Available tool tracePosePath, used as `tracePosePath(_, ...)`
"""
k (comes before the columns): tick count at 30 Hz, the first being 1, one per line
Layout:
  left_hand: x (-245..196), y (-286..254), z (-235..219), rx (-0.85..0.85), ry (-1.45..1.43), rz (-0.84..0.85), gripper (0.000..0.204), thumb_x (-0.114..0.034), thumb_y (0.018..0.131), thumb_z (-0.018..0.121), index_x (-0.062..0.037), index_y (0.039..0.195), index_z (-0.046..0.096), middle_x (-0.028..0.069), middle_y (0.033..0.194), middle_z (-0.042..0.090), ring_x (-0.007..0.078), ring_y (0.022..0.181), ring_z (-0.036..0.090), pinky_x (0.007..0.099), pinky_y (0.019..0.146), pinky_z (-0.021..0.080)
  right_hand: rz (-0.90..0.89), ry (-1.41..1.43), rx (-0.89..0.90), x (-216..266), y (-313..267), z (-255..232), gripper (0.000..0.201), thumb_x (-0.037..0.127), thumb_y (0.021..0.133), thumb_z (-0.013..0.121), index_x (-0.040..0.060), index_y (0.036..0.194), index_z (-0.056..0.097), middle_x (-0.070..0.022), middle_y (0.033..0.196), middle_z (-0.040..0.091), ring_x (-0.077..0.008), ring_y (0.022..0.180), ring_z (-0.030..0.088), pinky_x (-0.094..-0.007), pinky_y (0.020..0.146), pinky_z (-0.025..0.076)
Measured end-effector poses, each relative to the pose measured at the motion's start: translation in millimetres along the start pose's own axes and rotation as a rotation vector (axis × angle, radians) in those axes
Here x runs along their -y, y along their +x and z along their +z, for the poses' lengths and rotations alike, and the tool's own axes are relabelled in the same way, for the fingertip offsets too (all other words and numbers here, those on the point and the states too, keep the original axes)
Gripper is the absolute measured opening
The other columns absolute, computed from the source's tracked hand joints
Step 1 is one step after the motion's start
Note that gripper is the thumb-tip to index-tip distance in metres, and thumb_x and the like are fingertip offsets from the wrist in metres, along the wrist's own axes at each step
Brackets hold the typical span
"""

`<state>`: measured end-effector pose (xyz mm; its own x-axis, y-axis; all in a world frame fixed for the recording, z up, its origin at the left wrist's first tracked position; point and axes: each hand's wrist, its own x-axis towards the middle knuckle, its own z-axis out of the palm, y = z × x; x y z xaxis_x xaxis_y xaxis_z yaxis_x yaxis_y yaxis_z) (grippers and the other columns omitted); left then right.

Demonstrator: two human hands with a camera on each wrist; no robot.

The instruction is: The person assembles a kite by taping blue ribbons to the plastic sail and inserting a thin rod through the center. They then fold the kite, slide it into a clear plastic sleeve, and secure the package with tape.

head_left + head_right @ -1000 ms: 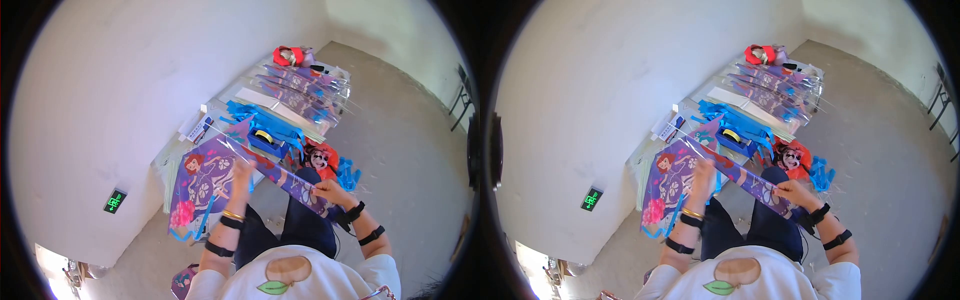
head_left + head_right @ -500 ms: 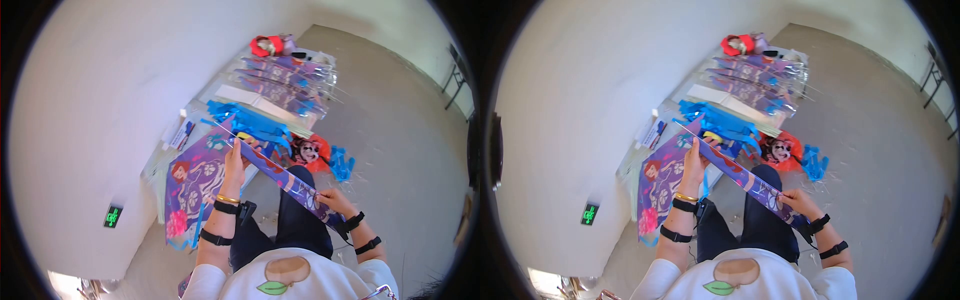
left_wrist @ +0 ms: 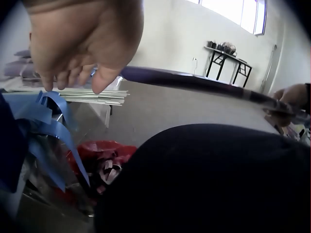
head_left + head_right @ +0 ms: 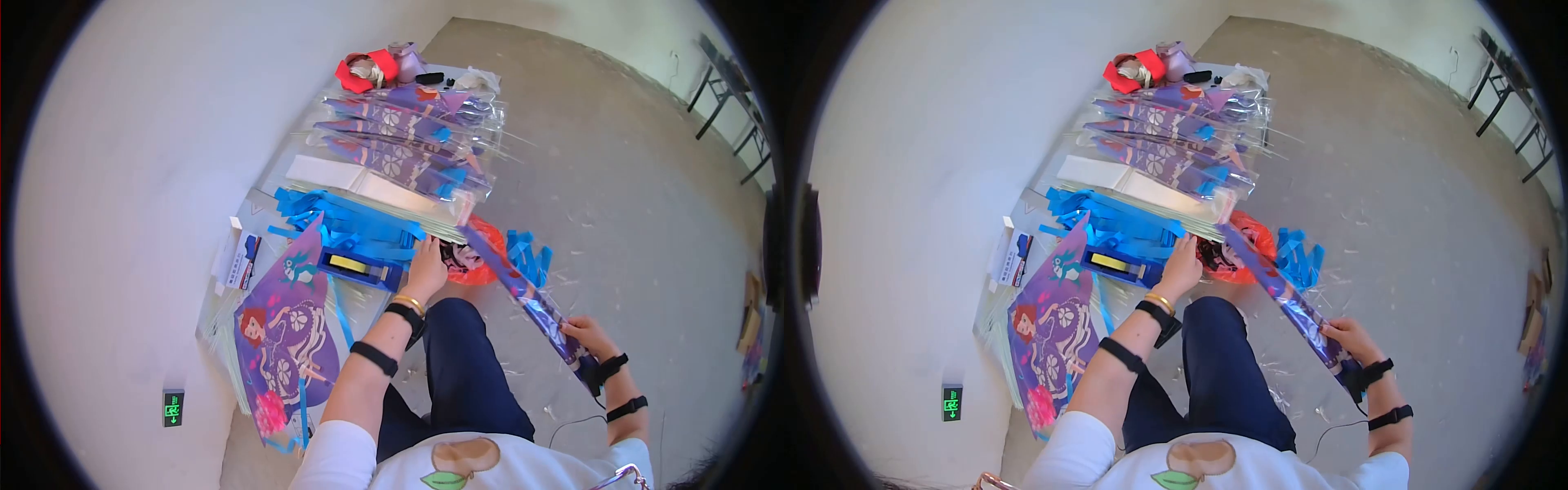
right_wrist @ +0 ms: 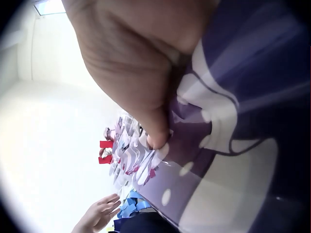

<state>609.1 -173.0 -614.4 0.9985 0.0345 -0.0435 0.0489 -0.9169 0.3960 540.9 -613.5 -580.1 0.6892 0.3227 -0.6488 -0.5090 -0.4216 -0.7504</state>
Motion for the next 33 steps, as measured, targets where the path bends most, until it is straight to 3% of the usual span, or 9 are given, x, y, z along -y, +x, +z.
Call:
tracePosePath(1,-0.7,12.5,2.1,0.090,0.077,-0.056,0.065,-0.012,0.089,0.060,0.0080,0.147,0.039,0.0269,0.156,0.037,0.0414,0.147,0.032,0.0489,0.121,0.028,0.001,-0.019,0.053,12.3,14.1,1.6,0.028,0.028,0.098,0.068,0.0014,0.102,0.075,0.0034,0.082,0.068,-0.0067,0.071,0.059,-0.0250,0.064,0.048)
tracePosePath(4,3.9,40.5,13.7,0.130,0.241,-0.133,0.069,-0.014,0.087,0.063,0.0071,0.148,0.039,0.0249,0.158,0.035,0.0394,0.150,0.029,0.0525,0.123,0.023,0.026,0.030,0.190,35.4,69.5,8.2,0.028,0.028,0.097,0.068,0.0017,0.103,0.075,0.0029,0.083,0.069,-0.0061,0.071,0.059,-0.0248,0.065,0.048)
tracePosePath(5,6.7,48.0,16.5,0.099,0.250,-0.149,0.064,-0.010,0.087,0.055,0.0066,0.147,0.040,0.0254,0.158,0.035,0.0386,0.150,0.029,0.0550,0.122,0.023,0.034,0.032,0.194,36.6,91.9,6.8,0.028,0.028,0.097,0.068,0.0017,0.103,0.075,0.0029,0.083,0.069,-0.0061,0.071,0.059,-0.0248,0.065,0.048)
tracePosePath(9,16.8,73.1,20.2,0.044,0.264,-0.123,0.072,-0.009,0.087,0.055,0.0037,0.154,0.030,0.0223,0.161,0.031,0.0373,0.152,0.025,0.0554,0.121,0.025,-0.010,0.183,0.091,51.7,154.2,-19.4,0.026,0.025,0.100,0.065,0.0016,0.104,0.074,0.0039,0.086,0.068,-0.0058,0.074,0.061,-0.0249,0.068,0.049)
tracePosePath(12,24.2,85.5,23.2,0.013,0.242,-0.055,0.068,-0.012,0.090,0.056,-0.0014,0.154,0.035,0.0215,0.162,0.031,0.0356,0.152,0.027,0.0527,0.122,0.022,-0.062,0.217,-0.009,84.0,172.9,-40.5,0.026,0.025,0.100,0.066,0.0013,0.105,0.074,0.0038,0.084,0.068,-0.0052,0.071,0.060,-0.0243,0.066,0.049)
tracePosePath(16,32.6,95.2,27.9,0.000,0.208,0.053,0.069,-0.013,0.090,0.057,-0.0080,0.155,0.035,0.0244,0.160,0.032,0.0398,0.149,0.031,0.0546,0.120,0.026,-0.068,0.097,-0.047,93.4,143.3,-38.1,0.026,0.027,0.100,0.066,0.0023,0.100,0.075,0.0061,0.078,0.066,-0.0038,0.063,0.054,-0.0221,0.058,0.044)
tracePosePath(21,24.6,92.6,28.7,-0.006,0.273,0.192,0.063,-0.017,0.091,0.060,-0.0150,0.151,0.043,0.0263,0.158,0.034,0.0414,0.147,0.033,0.0540,0.120,0.027,0.002,0.108,-0.011,56.2,81.3,-45.6,0.028,0.026,0.100,0.066,-0.0001,0.102,0.075,0.0047,0.080,0.067,-0.0038,0.067,0.057,-0.0224,0.061,0.046)
tracePosePath(28,18.0,92.5,23.5,0.050,0.292,0.137,0.065,-0.023,0.091,0.063,-0.0130,0.153,0.043,0.0202,0.161,0.033,0.0370,0.149,0.032,0.0508,0.122,0.024,0.125,0.059,0.059,43.8,23.2,-60.2,0.023,0.021,0.099,0.065,0.0009,0.091,0.075,0.0058,0.073,0.063,-0.0033,0.060,0.054,-0.0213,0.055,0.043)
tracePosePath(33,21.1,94.6,27.9,0.017,0.291,0.082,0.067,-0.022,0.091,0.057,-0.0017,0.152,0.039,0.0145,0.160,0.036,0.0312,0.148,0.035,0.0490,0.121,0.026,0.121,-0.053,0.073,41.3,19.7,-69.2,0.023,0.021,0.098,0.067,0.0011,0.092,0.075,0.0054,0.073,0.064,-0.0040,0.061,0.055,-0.0216,0.056,0.044)
